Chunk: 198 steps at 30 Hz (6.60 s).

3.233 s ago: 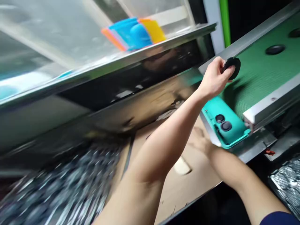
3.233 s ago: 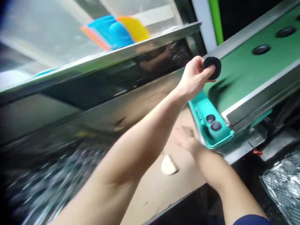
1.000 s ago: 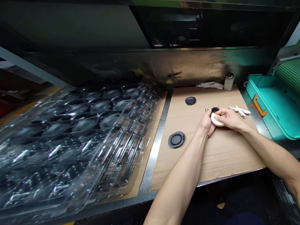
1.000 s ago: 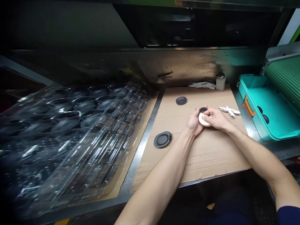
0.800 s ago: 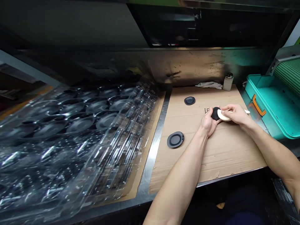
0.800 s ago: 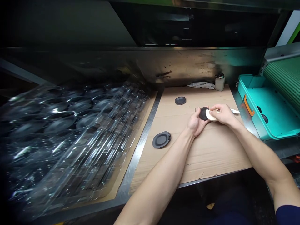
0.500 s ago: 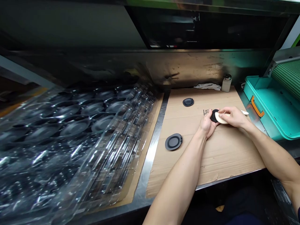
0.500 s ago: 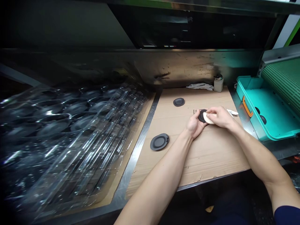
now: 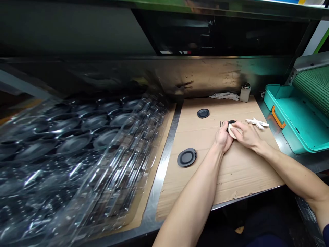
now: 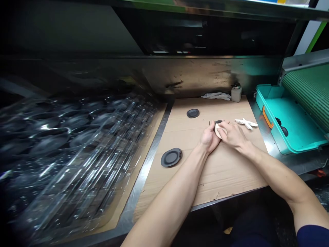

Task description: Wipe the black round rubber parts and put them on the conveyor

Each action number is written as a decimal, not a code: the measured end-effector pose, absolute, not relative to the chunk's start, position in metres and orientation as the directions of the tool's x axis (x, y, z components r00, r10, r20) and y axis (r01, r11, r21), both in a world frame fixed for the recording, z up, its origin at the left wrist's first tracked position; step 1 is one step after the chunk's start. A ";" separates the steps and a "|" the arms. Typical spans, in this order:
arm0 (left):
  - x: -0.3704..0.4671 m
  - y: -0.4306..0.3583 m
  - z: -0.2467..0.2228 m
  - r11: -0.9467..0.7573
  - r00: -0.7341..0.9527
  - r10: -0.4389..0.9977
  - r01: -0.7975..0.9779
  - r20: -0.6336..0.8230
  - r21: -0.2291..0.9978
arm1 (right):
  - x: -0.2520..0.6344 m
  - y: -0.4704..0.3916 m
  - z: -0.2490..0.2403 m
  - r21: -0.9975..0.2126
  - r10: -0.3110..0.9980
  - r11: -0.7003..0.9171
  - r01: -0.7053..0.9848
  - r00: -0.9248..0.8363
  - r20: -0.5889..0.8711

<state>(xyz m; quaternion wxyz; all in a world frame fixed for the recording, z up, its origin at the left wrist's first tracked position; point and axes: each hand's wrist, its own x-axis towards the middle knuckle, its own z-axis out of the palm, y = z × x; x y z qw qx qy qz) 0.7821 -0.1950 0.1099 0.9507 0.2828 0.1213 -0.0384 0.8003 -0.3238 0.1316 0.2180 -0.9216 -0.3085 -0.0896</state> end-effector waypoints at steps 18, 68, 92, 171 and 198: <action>0.786 -0.195 0.101 0.847 0.958 0.132 0.024 -0.254 0.531 | 0.804 -0.316 0.132 -0.285 0.337 -0.867 0.409 0.902 0.269; 0.787 -0.191 0.101 0.824 0.942 0.113 0.090 -0.317 0.560 | 0.808 -0.338 0.129 -0.307 0.364 -0.847 0.435 0.894 0.263; 0.777 -0.191 0.119 0.875 0.975 -0.055 0.151 -0.214 0.461 | 0.796 -0.330 0.147 -0.420 0.557 -0.597 0.683 0.730 0.397; 0.775 -0.197 0.113 0.840 0.955 0.026 0.139 -0.295 0.524 | 0.803 -0.323 0.132 -0.321 0.685 -0.606 0.728 0.682 0.256; 0.781 -0.185 0.113 0.878 0.942 0.009 0.152 -0.335 0.454 | 0.847 -0.389 0.152 -0.282 0.459 -0.792 0.541 0.833 0.310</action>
